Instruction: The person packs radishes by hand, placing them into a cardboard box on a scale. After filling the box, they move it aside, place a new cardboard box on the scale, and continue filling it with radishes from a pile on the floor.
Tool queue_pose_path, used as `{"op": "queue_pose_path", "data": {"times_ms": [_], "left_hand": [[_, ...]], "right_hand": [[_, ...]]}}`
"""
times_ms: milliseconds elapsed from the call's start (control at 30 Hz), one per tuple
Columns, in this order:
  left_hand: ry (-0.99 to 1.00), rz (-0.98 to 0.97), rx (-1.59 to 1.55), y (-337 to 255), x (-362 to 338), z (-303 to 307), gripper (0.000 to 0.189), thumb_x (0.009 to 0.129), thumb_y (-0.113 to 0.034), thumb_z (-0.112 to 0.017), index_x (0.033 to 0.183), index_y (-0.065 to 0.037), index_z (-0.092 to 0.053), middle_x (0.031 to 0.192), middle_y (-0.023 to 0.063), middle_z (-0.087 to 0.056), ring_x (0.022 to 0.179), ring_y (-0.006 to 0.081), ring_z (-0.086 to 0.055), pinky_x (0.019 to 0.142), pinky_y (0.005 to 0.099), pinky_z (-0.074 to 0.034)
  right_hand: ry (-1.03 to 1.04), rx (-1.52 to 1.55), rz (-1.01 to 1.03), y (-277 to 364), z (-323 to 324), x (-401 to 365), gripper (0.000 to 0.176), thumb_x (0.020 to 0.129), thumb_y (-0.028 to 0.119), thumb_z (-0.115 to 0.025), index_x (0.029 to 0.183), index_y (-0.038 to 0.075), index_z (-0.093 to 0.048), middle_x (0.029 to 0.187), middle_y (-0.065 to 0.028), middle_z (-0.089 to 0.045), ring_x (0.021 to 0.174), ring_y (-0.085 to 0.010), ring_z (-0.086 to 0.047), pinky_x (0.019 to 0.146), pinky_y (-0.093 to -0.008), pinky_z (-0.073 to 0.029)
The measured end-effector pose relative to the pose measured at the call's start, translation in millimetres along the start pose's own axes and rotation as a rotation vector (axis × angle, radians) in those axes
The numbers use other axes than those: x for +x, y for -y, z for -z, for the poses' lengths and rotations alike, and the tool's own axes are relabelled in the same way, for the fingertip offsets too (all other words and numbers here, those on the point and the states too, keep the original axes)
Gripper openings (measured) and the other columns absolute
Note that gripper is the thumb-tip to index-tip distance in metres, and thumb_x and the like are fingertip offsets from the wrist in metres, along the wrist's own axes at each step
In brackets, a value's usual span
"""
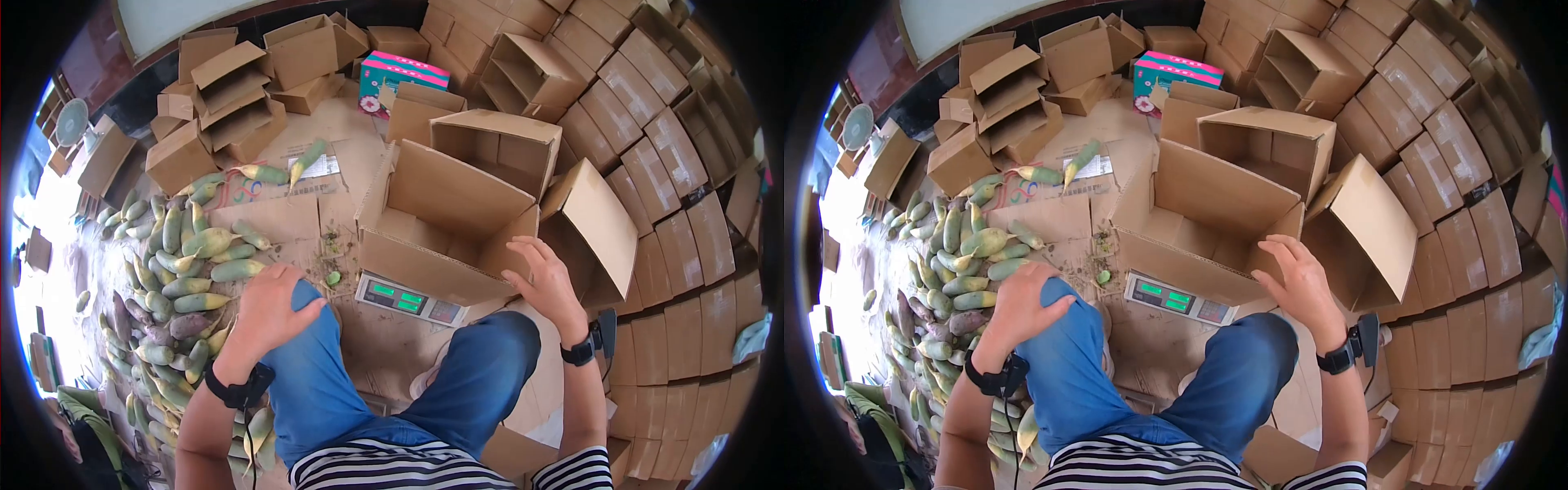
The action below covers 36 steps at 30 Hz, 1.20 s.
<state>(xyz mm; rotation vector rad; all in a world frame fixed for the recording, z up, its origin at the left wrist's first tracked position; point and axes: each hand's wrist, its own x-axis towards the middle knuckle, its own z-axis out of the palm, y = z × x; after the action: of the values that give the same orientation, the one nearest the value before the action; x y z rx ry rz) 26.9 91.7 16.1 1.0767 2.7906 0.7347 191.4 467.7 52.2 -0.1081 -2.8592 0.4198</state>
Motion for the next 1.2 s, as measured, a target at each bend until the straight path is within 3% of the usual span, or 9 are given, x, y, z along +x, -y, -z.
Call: {"op": "queue_pose_path", "data": {"times_ms": [133,200,433,533,700,800,1067,1133,1200], "left_hand": [[0.017,0.026,0.018,1,0,0,0.043,0.074,-0.036,-0.071,0.1,-0.003,-0.063,0.099,0.0152,-0.061,0.096,0.0352,-0.059,0.083,0.0428,-0.049],[-0.021,-0.02,0.053,7,-2,-5,0.044,0.075,-0.037,-0.07,0.101,-0.003,-0.063,0.1,0.0151,-0.061,0.096,0.0348,-0.059,0.083,0.0434,-0.049],[-0.05,0.006,0.033,13,-8,2,0.044,0.074,-0.036,-0.072,0.1,0.0,-0.063,0.097,0.0162,-0.062,0.095,0.0362,-0.06,0.082,0.0433,-0.049],[-0.008,0.02,0.019,21,-11,0,0.047,0.076,-0.04,-0.069,0.1,0.0,-0.062,0.099,0.0162,-0.062,0.097,0.0345,-0.059,0.084,0.0433,-0.049],[-0.059,-0.014,0.046,23,-14,-7,0.05,0.077,-0.044,-0.067,0.102,-0.001,-0.062,0.1,0.0164,-0.062,0.1,0.0338,-0.058,0.085,0.044,-0.049],[-0.029,0.014,0.041,17,-13,-6,0.051,0.077,-0.044,-0.067,0.104,-0.001,-0.062,0.103,0.0166,-0.062,0.102,0.0334,-0.058,0.086,0.0439,-0.048],[-0.034,-0.021,0.078,9,-9,-8,0.05,0.078,-0.043,-0.067,0.104,-0.001,-0.063,0.106,0.0167,-0.062,0.103,0.0332,-0.057,0.088,0.0433,-0.048],[-0.03,-0.026,0.097,6,-10,-8,0.05,0.077,-0.043,-0.067,0.104,-0.001,-0.063,0.105,0.0165,-0.062,0.103,0.0332,-0.057,0.087,0.0432,-0.048],[-0.051,-0.032,0.088,2,-9,-7,0.048,0.077,-0.041,-0.068,0.104,-0.002,-0.062,0.103,0.016,-0.062,0.102,0.0331,-0.058,0.086,0.0432,-0.048]], "right_hand": [[0.003,0.208,0.053,23,10,-17,0.031,0.082,0.017,-0.072,0.109,0.004,-0.063,0.108,-0.0165,-0.064,0.101,-0.036,-0.062,0.084,-0.0381,-0.052],[0.383,0.313,-0.197,21,10,-37,0.025,0.084,0.018,-0.069,0.104,0.002,-0.066,0.1,-0.0149,-0.066,0.102,-0.029,-0.062,0.087,-0.0354,-0.049],[0.38,0.622,-0.586,-24,-3,-91,0.038,0.093,0.039,-0.058,0.109,0.007,-0.07,0.102,-0.0082,-0.069,0.094,-0.0216,-0.063,0.088,-0.0313,-0.047],[0.393,0.596,-0.645,-19,2,-97,0.038,0.092,0.039,-0.059,0.106,0.006,-0.07,0.096,-0.0083,-0.07,0.092,-0.0212,-0.063,0.087,-0.0316,-0.047],[0.281,0.259,-0.455,40,19,-92,0.035,0.085,0.039,-0.064,0.098,0.007,-0.07,0.094,-0.0157,-0.069,0.092,-0.031,-0.065,0.083,-0.0371,-0.049],[0.254,0.141,-0.385,65,28,-91,0.029,0.084,0.03,-0.066,0.096,0.003,-0.069,0.096,-0.0127,-0.069,0.094,-0.0274,-0.064,0.086,-0.0344,-0.048],[0.284,-0.039,-0.252,37,16,-85,0.027,0.082,0.033,-0.067,0.086,0.006,-0.068,0.088,-0.014,-0.067,0.084,-0.0345,-0.063,0.076,-0.0415,-0.051],[-0.016,-0.105,-0.326,18,15,-67,0.03,0.083,0.034,-0.067,0.087,0.004,-0.066,0.086,-0.0168,-0.067,0.081,-0.036,-0.063,0.072,-0.0426,-0.051],[-0.089,-0.28,-0.377,-8,13,-46,0.035,0.085,0.036,-0.065,0.09,0.001,-0.063,0.085,-0.0192,-0.066,0.079,-0.0371,-0.064,0.071,-0.0443,-0.052]]}}
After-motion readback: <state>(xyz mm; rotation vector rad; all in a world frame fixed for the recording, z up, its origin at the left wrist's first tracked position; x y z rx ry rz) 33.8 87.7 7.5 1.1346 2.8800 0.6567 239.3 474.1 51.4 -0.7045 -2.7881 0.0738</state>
